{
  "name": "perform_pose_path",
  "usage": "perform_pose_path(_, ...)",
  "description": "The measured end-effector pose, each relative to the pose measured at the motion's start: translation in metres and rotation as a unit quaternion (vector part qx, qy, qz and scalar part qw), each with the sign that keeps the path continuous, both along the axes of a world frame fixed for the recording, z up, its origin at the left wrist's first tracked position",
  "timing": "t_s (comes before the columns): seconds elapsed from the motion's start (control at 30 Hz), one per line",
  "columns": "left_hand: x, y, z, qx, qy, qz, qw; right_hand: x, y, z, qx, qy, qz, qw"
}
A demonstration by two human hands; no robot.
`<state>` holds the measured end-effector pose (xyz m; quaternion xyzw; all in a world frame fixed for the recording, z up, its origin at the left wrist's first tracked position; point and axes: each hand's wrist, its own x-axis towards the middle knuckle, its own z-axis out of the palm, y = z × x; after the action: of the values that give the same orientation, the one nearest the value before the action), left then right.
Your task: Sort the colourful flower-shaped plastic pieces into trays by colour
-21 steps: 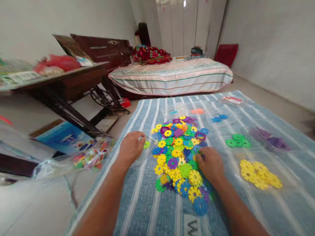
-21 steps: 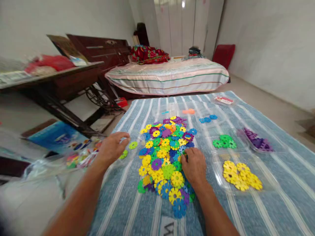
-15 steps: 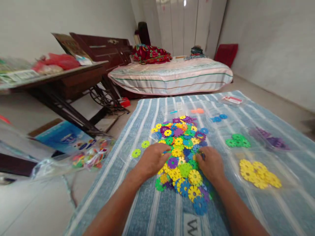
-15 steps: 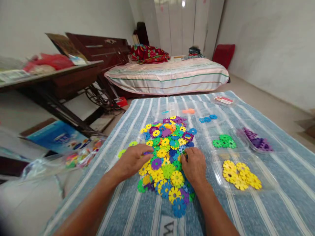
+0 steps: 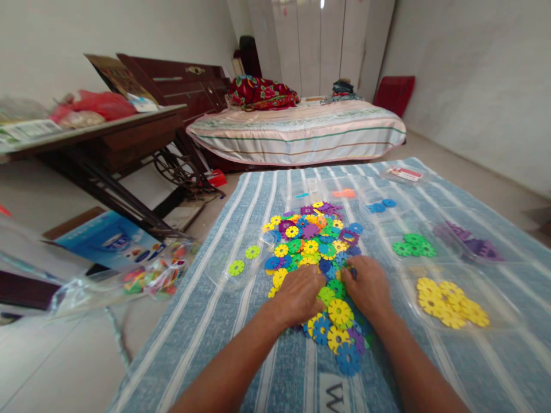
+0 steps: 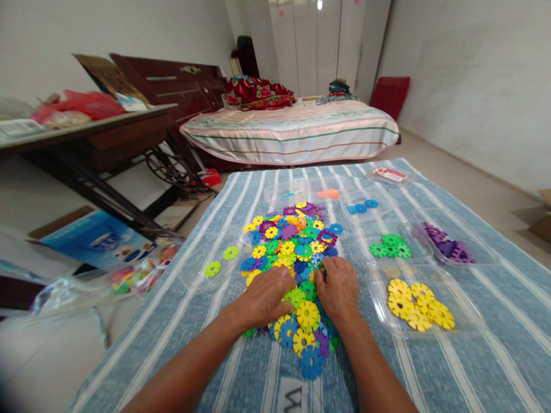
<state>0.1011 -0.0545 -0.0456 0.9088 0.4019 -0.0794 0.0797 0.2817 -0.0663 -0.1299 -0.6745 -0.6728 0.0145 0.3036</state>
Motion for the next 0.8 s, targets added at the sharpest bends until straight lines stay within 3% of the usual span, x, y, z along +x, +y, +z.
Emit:
perform_pose_path(0.23, -0.003, 0.005, -0.002, -0.070, -0.125, 0.049, 0.988, -0.001, -0.002, 0.004, -0.017, -0.001, -0.002, 1.000)
perform_pose_path(0.37, -0.020, 0.012, 0.018, -0.124, -0.238, 0.106, 0.958, -0.001, -0.003, 0.005, -0.025, -0.002, -0.001, 1.000)
perform_pose_path(0.47, -0.050, 0.023, 0.039, -0.107, -0.294, 0.161, 0.936, 0.001, -0.003, 0.001, -0.032, -0.007, 0.002, 0.999)
perform_pose_path(0.53, -0.074, 0.034, 0.049, -0.060, -0.279, 0.212, 0.935, 0.002, -0.003, -0.002, -0.036, -0.013, 0.005, 0.999)
perform_pose_path(0.6, -0.095, 0.046, 0.054, -0.001, -0.203, 0.261, 0.944, 0.002, -0.003, -0.005, -0.036, -0.017, 0.004, 0.999)
perform_pose_path(0.7, -0.114, 0.064, 0.050, 0.045, -0.074, 0.304, 0.949, 0.003, -0.004, -0.006, -0.037, -0.024, 0.006, 0.999)
perform_pose_path(0.8, -0.117, 0.075, 0.043, 0.044, -0.027, 0.307, 0.950, 0.003, -0.004, -0.007, -0.035, -0.029, 0.014, 0.999)
